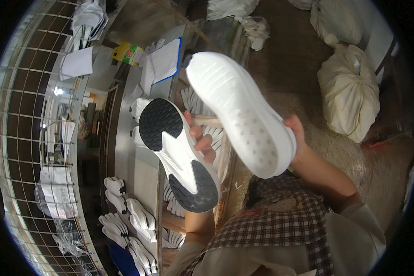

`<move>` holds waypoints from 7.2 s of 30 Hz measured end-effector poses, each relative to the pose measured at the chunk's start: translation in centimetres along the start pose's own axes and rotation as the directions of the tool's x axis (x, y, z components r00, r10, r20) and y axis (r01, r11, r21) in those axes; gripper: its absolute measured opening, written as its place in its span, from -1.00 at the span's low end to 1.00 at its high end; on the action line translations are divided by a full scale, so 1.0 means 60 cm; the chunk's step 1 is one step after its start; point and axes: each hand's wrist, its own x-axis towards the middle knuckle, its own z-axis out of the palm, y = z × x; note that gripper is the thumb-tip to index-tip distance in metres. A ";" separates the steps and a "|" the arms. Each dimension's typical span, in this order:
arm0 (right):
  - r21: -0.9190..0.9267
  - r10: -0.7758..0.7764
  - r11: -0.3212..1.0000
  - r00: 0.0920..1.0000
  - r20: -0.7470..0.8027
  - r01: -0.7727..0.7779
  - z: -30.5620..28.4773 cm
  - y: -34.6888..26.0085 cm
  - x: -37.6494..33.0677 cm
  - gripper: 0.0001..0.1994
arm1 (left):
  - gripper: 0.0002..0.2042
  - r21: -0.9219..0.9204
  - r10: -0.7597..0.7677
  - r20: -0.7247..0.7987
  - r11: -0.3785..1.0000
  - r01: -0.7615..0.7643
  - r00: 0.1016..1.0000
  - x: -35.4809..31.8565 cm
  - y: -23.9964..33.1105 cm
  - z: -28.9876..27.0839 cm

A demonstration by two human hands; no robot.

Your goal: The person picks white shoe insoles from bins, turns them over, and scrubs the black soles with a brush. They repeat this process for several insoles, placing cleaned ones on a nearby shelf.

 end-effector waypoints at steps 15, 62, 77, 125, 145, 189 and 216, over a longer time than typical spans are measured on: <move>-0.616 -0.172 0.784 0.980 -0.096 0.077 0.049 0.015 0.001 -0.18 | -0.49 0.328 0.203 -0.459 0.943 -0.047 0.865 -0.046 -0.022 -0.029; -0.744 0.006 0.598 0.930 -0.369 -0.299 0.001 0.038 0.071 -0.14 | -0.29 0.563 0.211 -0.665 0.772 0.295 0.717 -0.049 0.019 0.031; -0.932 0.091 0.279 0.973 -0.214 -0.231 0.068 0.161 0.393 -0.11 | -0.25 0.614 0.618 -0.608 0.764 -0.198 0.499 -0.141 0.191 0.072; -0.947 -0.154 -0.260 0.976 -0.151 -0.187 -0.050 0.287 0.368 -0.91 | -0.69 0.648 0.592 -0.761 0.683 -0.338 -0.264 -0.929 0.885 -0.256; -0.718 -0.148 0.693 0.962 -0.230 -0.065 -0.029 0.629 -0.014 -0.20 | -0.32 0.588 0.290 -0.577 0.796 0.142 0.763 -0.655 -0.006 0.095; -0.686 -0.208 0.727 0.961 -0.182 0.027 0.099 0.878 -0.145 -0.53 | -0.50 0.687 0.345 -0.398 0.727 0.027 0.850 -0.843 -0.002 0.142; -0.909 -0.228 0.359 0.964 0.136 0.213 0.111 0.849 -0.210 -0.45 | -0.59 0.596 0.237 -0.136 0.795 -0.111 0.962 -0.792 -0.034 0.169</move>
